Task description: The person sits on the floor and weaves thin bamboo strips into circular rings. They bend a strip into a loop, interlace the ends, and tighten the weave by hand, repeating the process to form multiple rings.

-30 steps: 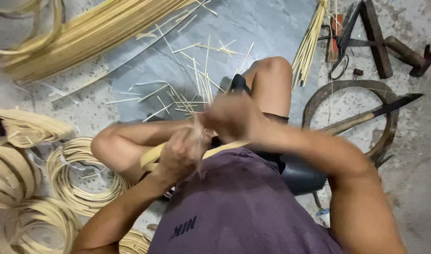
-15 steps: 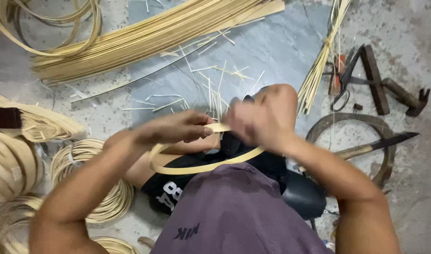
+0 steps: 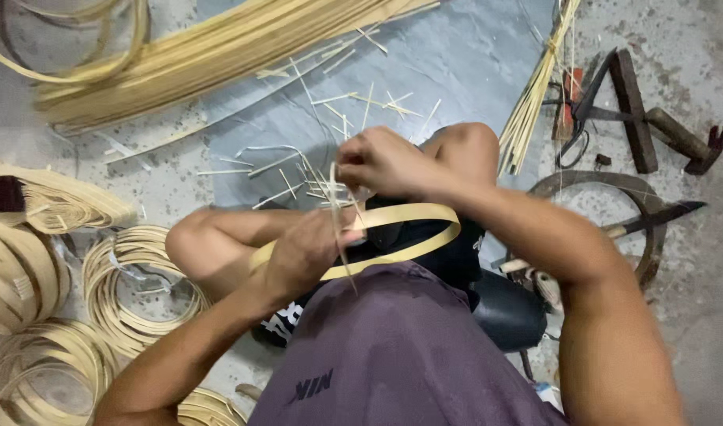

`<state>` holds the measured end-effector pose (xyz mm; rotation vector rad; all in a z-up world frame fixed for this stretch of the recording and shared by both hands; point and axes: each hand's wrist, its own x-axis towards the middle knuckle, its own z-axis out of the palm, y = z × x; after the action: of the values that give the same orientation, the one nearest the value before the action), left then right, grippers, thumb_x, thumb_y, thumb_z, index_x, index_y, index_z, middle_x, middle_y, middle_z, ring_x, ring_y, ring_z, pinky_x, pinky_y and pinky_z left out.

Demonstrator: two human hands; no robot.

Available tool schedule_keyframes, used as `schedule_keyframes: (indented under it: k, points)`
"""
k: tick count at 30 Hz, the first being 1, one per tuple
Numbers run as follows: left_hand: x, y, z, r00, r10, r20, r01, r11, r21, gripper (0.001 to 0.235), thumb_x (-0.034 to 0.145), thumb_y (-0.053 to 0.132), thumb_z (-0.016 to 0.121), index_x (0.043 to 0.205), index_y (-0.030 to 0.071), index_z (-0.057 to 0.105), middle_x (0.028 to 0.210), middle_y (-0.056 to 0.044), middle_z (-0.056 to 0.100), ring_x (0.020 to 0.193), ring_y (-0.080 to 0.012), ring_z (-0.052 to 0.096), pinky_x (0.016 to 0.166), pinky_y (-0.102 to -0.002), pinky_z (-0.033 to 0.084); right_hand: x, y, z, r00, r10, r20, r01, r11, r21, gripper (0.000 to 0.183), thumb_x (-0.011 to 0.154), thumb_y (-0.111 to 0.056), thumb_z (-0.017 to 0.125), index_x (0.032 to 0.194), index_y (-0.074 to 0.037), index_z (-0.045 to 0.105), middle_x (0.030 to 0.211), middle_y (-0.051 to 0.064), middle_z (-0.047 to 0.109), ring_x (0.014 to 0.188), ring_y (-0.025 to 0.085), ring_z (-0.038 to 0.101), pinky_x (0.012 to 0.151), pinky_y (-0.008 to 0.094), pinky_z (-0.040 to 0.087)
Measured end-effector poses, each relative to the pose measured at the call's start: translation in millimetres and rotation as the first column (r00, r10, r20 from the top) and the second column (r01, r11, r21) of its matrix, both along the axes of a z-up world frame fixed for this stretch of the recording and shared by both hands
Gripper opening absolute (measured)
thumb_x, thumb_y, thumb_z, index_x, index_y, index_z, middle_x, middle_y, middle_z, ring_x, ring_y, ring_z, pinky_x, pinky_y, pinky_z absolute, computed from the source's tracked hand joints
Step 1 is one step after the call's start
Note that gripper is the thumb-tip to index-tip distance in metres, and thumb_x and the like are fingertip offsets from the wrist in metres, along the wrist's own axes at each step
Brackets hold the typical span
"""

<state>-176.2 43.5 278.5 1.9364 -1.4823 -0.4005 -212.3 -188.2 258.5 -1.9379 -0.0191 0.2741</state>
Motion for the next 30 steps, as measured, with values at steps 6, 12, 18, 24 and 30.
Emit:
schedule_keyframes:
  k: [6, 12, 18, 24, 30]
  points:
    - [35.8, -14.1, -3.7, 0.983, -0.105, -0.153, 0.138, 0.966, 0.220, 0.041, 0.100, 0.017, 0.060, 0.136, -0.003, 0.059, 0.117, -0.024, 0.067, 0.105, -0.0334, 0.063, 0.087, -0.043, 0.052, -10.4, -10.2, -50.6, 0.996, -0.083, 0.031, 0.087, 0.859, -0.504, 0.044, 0.107, -0.039, 0.062, 0.080, -0.007, 0.073, 0.068, 0.017, 0.067, 0.059, 0.031, 0.061, 0.054, 0.040, 0.045]
    - [94.8, -47.5, -12.4, 0.412, 0.104, -0.905, 0.529, 0.782, 0.331, 0.032, 0.101, 0.019, 0.059, 0.124, 0.000, 0.070, 0.103, -0.009, 0.071, 0.092, -0.0130, 0.060, 0.082, -0.033, 0.050, -80.3, -0.5, 6.8, 0.635, 0.239, 0.734, 0.296, 0.803, -0.518, 0.014, 0.100, -0.017, 0.065, 0.112, -0.015, 0.073, 0.083, 0.002, 0.065, 0.074, 0.018, 0.061, 0.062, 0.034, 0.045]
    - [58.4, -30.8, -2.4, 0.864, 0.142, -0.483, 0.055, 0.928, 0.369, 0.043, 0.092, 0.031, 0.069, 0.121, 0.002, 0.061, 0.101, -0.012, 0.075, 0.088, -0.0156, 0.074, 0.078, -0.031, 0.059, -56.2, 24.3, 56.9, 0.558, 0.221, 0.800, 0.231, 0.885, -0.405, 0.014, 0.100, -0.015, 0.072, 0.110, -0.006, 0.077, 0.094, 0.006, 0.076, 0.084, 0.019, 0.070, 0.064, 0.033, 0.048]
    - [6.9, -2.5, 1.0, 0.996, 0.024, 0.090, -0.021, 0.999, -0.039, 0.042, 0.101, 0.024, 0.068, 0.131, -0.003, 0.058, 0.114, -0.018, 0.070, 0.100, -0.0313, 0.070, 0.086, -0.041, 0.058, 27.1, 1.5, 44.3, 0.989, 0.096, -0.112, -0.108, 0.989, -0.099, 0.020, 0.092, -0.028, 0.067, 0.089, -0.010, 0.078, 0.072, 0.012, 0.074, 0.060, 0.025, 0.071, 0.058, 0.037, 0.054]
    - [53.3, -19.9, -5.3, 0.538, 0.081, -0.839, 0.253, 0.934, 0.253, 0.022, 0.105, 0.015, 0.057, 0.116, 0.000, 0.066, 0.092, -0.012, 0.071, 0.081, -0.0142, 0.066, 0.072, -0.032, 0.056, -39.9, -6.6, -7.2, 0.950, -0.148, 0.275, 0.211, 0.954, -0.215, 0.017, 0.106, -0.025, 0.062, 0.103, -0.011, 0.069, 0.084, 0.008, 0.071, 0.078, 0.023, 0.071, 0.069, 0.038, 0.056]
